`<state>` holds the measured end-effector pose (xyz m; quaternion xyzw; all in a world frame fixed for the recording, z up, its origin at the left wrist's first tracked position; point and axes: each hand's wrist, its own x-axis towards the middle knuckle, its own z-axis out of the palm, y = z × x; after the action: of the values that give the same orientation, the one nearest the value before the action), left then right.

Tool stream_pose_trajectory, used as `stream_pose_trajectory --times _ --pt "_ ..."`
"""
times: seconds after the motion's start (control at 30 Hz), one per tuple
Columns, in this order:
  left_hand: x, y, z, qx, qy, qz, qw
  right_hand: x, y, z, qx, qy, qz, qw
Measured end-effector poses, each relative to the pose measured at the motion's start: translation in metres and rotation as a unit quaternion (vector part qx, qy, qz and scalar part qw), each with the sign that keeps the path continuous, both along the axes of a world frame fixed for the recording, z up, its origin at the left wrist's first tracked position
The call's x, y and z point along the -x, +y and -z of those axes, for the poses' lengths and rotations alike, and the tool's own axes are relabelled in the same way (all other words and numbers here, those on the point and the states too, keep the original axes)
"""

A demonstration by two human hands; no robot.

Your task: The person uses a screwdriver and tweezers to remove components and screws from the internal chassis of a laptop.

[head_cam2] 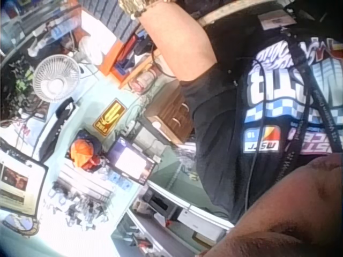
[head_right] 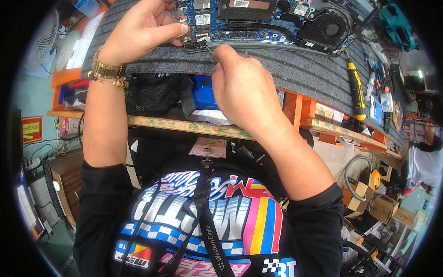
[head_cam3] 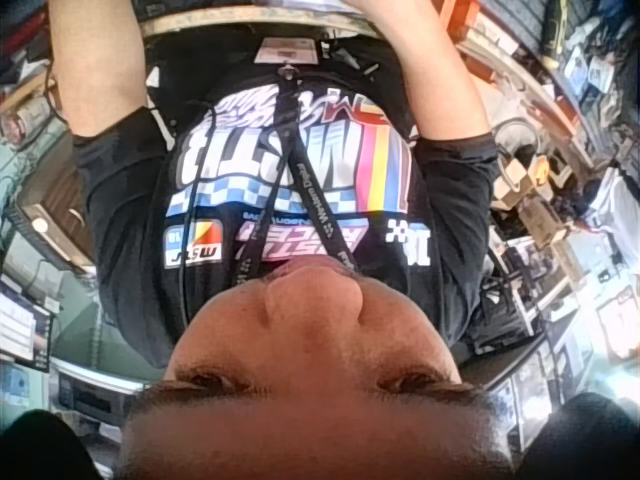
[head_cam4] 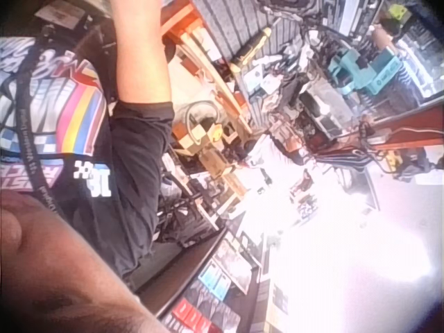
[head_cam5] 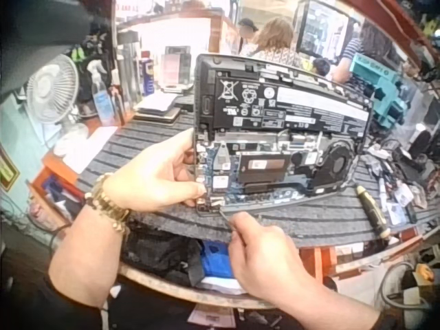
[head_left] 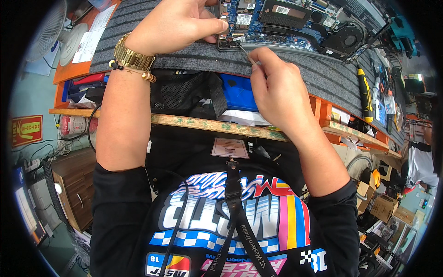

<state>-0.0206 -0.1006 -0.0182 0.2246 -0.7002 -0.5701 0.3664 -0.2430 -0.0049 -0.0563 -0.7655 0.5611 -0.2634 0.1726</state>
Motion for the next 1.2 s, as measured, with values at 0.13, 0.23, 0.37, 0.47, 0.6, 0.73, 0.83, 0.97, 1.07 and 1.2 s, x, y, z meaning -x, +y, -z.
stream_pose_trajectory --times 0.13,0.23,0.37,0.47,0.6,0.73,0.83,0.97,1.07,1.2 --pt "0.0 0.0 -0.002 -0.013 -0.017 -0.011 1.0 -0.005 0.003 0.002 -0.008 -0.01 0.01 1.0" --pt "0.0 0.001 -0.002 -0.018 -0.014 -0.011 1.0 -0.009 0.005 0.007 0.052 -0.014 0.009 0.999" --pt "0.001 0.0 -0.002 -0.005 -0.03 -0.017 0.999 -0.014 0.008 0.001 -0.001 -0.004 0.034 0.999" --pt "0.0 0.001 -0.002 -0.001 -0.03 -0.015 0.999 -0.016 0.009 0.001 -0.014 -0.004 0.034 0.999" --pt "-0.002 0.0 -0.001 0.014 -0.028 -0.006 0.999 -0.016 0.009 0.004 0.001 -0.005 0.027 1.0" --pt "-0.001 0.0 -0.002 0.003 -0.036 -0.018 0.999 -0.015 0.008 0.002 -0.022 -0.006 0.043 0.999" --pt "-0.003 -0.007 0.006 -0.001 -0.014 -0.001 1.0 -0.011 0.009 0.002 -0.022 0.002 0.043 0.999" --pt "-0.001 -0.003 0.002 -0.023 -0.027 -0.009 0.999 -0.006 0.013 -0.006 -0.004 0.04 0.046 0.998" --pt "-0.001 -0.002 0.0 -0.001 -0.014 -0.001 1.0 -0.004 0.012 -0.007 0.014 0.088 0.045 0.995" --pt "-0.002 0.0 0.0 0.003 -0.001 0.007 1.0 -0.004 0.009 -0.006 0.048 0.126 0.035 0.99"
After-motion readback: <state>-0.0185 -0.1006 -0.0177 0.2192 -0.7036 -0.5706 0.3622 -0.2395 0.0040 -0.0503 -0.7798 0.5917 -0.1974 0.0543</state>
